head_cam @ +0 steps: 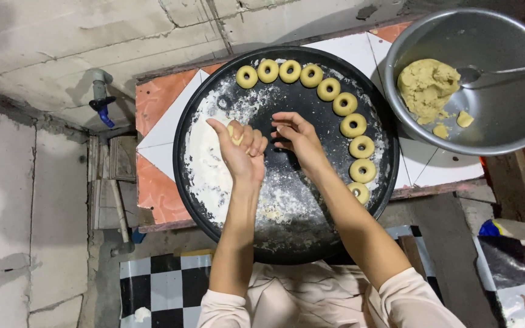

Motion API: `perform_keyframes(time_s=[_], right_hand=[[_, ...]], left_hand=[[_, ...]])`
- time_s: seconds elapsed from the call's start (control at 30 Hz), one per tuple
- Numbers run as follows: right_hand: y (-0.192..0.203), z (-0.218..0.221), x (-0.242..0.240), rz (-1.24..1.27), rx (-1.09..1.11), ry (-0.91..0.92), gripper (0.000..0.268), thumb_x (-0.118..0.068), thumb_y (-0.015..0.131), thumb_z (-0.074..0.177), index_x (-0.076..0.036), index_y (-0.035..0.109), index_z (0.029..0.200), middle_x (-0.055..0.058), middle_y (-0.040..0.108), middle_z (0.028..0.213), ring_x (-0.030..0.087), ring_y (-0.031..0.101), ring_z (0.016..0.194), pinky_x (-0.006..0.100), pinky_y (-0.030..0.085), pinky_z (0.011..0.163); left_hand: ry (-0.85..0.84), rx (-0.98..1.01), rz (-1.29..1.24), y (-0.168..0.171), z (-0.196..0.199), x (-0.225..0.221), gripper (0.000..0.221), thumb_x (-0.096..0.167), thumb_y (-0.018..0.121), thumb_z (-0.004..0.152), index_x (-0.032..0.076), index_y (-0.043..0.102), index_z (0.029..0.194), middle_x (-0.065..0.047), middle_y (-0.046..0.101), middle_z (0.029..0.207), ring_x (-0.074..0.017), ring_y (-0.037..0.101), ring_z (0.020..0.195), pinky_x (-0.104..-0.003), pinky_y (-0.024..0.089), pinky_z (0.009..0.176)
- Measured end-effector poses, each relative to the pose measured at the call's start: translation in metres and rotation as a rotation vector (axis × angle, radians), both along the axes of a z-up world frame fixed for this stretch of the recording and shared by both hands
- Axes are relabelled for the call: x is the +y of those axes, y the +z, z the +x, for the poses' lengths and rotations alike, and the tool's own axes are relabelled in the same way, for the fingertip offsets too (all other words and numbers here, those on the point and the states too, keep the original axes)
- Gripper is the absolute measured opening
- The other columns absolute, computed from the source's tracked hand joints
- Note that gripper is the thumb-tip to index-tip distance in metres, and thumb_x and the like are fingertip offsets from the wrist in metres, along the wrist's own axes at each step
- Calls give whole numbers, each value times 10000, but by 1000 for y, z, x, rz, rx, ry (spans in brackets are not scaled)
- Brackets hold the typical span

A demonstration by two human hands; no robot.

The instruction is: The person is manually shaping small pieces of dough into rings and placing them on a floured tray.

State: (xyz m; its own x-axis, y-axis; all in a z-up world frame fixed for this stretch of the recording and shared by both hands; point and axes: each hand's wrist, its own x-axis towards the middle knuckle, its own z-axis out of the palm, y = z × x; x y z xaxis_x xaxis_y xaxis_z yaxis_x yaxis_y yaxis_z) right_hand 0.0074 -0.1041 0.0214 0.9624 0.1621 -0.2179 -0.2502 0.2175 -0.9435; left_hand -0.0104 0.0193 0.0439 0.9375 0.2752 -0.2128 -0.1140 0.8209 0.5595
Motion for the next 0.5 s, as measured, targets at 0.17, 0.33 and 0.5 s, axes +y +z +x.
perform_keyframes(time_s=[0.17,0.33,0.5], right_hand=[[-10,-4,5,-55,-43,19,294,-94,595,967,-31,647,1249,166,648,1166,232,668,1020,308,610,814],[-5,-3,10,-54,-139,-16,271,-139,550,1005,-39,654,1234,164,684,1126,188,668,963,277,597,793],[-6,-1,10,-87,-315,-87,230,-108,541,1027,-46,670,1207,154,712,1076,185,659,959,301,588,817]], left_hand=[[50,61,95,-3,-4,-2,589,658,360,1005,218,273,622,78,120,486,-94,147,343,-215,121,354],[20,37,137,-10,1,-5,551,516,377,1069,232,262,610,82,122,472,-83,137,335,-216,116,339],[-64,49,105,-8,7,-7,473,411,362,1095,218,303,667,80,141,492,-61,164,326,-184,145,323]])
